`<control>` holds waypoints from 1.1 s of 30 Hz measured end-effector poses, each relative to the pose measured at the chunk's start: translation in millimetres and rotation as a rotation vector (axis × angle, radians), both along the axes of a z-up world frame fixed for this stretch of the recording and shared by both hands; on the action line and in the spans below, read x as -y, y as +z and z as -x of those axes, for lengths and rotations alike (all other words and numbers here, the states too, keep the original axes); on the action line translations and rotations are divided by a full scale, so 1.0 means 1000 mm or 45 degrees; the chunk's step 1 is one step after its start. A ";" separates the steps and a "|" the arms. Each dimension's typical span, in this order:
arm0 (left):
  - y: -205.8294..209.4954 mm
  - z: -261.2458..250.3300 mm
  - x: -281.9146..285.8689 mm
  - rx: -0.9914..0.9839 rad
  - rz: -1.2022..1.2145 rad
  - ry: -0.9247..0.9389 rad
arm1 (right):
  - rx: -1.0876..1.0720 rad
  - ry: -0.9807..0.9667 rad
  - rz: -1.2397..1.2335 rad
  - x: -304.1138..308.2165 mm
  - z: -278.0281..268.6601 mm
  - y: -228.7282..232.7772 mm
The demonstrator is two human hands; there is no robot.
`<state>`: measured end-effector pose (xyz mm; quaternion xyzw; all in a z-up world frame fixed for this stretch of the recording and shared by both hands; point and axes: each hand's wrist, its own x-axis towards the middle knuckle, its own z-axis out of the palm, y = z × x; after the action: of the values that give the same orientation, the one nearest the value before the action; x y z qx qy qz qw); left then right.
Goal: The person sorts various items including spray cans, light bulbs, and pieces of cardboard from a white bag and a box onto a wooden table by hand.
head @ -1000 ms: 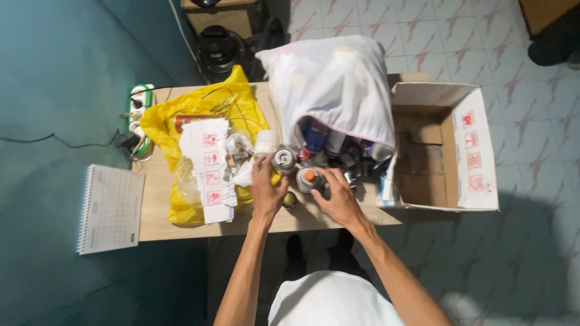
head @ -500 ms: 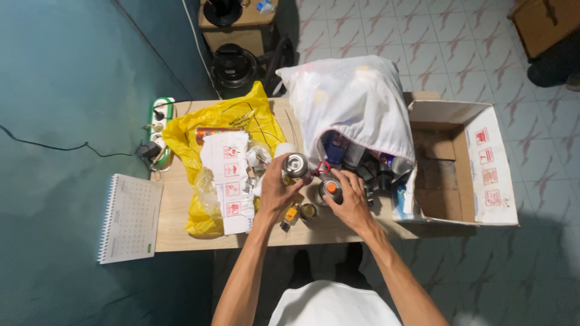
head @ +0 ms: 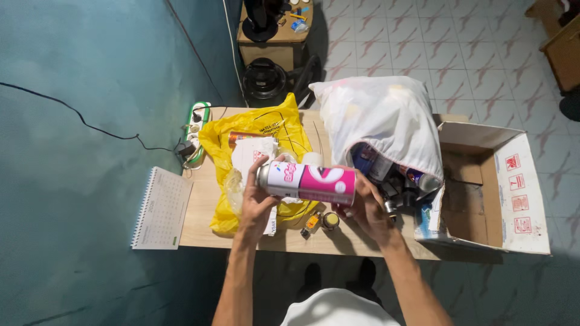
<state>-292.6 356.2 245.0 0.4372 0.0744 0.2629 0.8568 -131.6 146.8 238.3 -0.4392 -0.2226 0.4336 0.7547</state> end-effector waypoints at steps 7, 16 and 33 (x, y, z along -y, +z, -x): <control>-0.003 -0.045 0.031 -0.243 -0.100 -0.055 | 0.386 -0.118 0.109 0.050 -0.018 0.009; 0.030 -0.149 0.116 -0.067 -0.833 -0.360 | 1.190 -0.468 0.834 0.148 -0.053 0.037; -0.093 -0.386 0.295 -0.342 -1.405 -0.252 | 1.512 -0.554 1.263 0.257 -0.309 0.039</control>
<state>93.8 60.8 152.5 0.8539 -0.0068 0.1235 0.5056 177.5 -110.5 277.2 -0.9141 -0.2777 0.0192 0.2948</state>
